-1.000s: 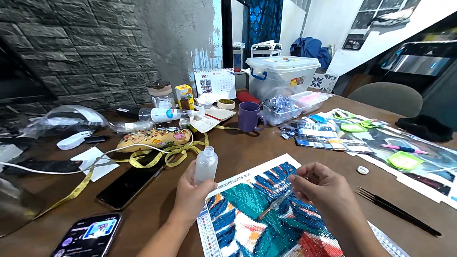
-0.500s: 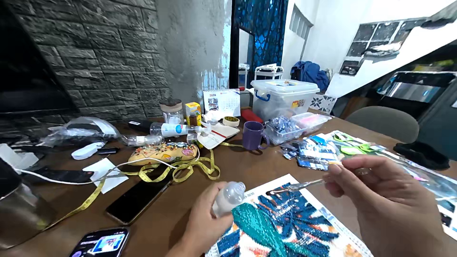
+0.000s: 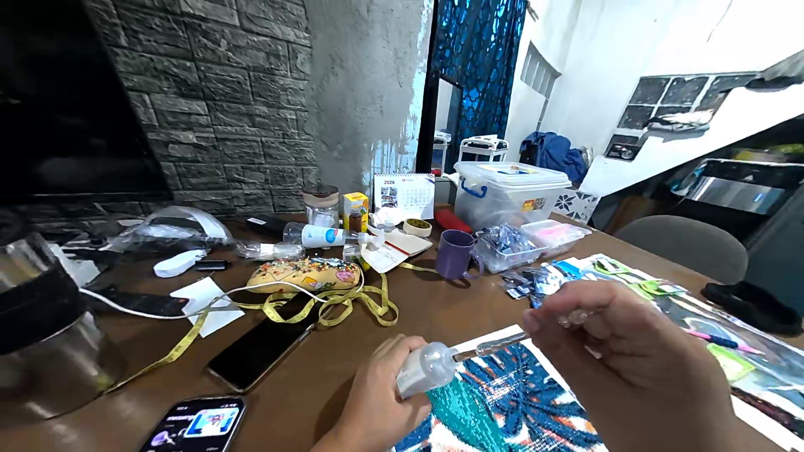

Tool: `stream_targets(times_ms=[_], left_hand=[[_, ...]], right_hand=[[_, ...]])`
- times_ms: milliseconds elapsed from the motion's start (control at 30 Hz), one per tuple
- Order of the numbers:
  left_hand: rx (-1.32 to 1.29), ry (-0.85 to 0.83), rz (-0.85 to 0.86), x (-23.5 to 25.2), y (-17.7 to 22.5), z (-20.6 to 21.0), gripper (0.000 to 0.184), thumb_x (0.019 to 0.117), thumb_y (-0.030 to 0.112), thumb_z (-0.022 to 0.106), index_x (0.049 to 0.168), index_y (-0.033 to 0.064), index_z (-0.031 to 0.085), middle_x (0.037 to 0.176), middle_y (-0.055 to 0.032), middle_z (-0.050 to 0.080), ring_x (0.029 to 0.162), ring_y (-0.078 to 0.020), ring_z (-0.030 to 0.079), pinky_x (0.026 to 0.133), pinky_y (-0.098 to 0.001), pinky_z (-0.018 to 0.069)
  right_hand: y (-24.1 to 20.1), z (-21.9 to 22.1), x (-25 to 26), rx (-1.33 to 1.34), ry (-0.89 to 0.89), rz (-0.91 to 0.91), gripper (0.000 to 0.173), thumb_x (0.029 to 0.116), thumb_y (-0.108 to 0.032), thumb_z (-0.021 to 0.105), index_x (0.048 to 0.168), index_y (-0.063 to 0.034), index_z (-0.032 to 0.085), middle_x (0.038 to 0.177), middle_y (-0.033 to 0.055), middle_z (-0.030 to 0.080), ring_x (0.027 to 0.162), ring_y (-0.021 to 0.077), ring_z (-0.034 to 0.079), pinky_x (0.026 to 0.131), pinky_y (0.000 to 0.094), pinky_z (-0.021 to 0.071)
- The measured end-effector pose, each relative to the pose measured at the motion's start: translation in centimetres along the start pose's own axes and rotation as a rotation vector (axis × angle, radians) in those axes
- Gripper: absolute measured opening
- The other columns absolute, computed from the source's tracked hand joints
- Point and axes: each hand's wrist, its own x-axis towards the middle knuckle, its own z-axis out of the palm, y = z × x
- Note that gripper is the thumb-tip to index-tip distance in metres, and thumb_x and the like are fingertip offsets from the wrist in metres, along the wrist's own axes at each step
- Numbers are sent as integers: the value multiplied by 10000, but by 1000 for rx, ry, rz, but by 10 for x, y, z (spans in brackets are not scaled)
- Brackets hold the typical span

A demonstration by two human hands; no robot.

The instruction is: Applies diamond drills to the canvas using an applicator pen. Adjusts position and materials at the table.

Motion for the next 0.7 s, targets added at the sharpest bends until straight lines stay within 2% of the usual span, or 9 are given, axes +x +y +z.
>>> stream_targets(times_ms=[200,367,467,533,600,700], left_hand=[[7,1,38,0,-3,2,512,733,320,738,1156,33,701,1047,-99,720,996,-204,688,863,-404,569],[6,-1,38,0,-1,2,479,723,262,751,1148,46,704,1053,-85,721,1004,-196,687,864,-397,571],[4,-8,29,0,-1,1,495,711,239,757,1159,36,699,1061,-100,718,1010,-211,685,872,-419,568],[0,-21,-1,0,0,0,517,689,214,758,1171,37,697,1075,-97,717,1021,-213,683,878,-425,566],[-6,-25,-23,1,2,0,529,668,176,755,1174,33,695,1083,-101,716,1027,-221,684,874,-430,568],[17,-10,-31,1,2,2,529,652,163,745,1165,45,700,1086,-85,721,1029,-219,688,863,-443,573]], right_hand=[[3,13,-4,-62,-61,-20,63,956,-160,671,981,-105,653,784,-79,683,674,-74,620,593,93,532],[6,17,-6,-75,-71,18,66,941,-176,680,968,-120,658,781,-89,689,660,-77,620,579,87,527],[11,11,-8,-5,-18,77,68,924,-150,693,986,-135,668,795,-86,693,642,-37,625,554,124,530],[14,4,-9,65,38,155,79,924,-155,707,989,-159,663,760,-81,690,616,-2,641,547,159,553],[15,-1,-12,141,122,306,89,917,-127,708,979,-163,655,714,-75,691,592,16,651,546,170,559],[14,-2,-16,288,295,581,108,922,22,631,952,-80,613,675,-19,683,553,52,659,524,185,566]])
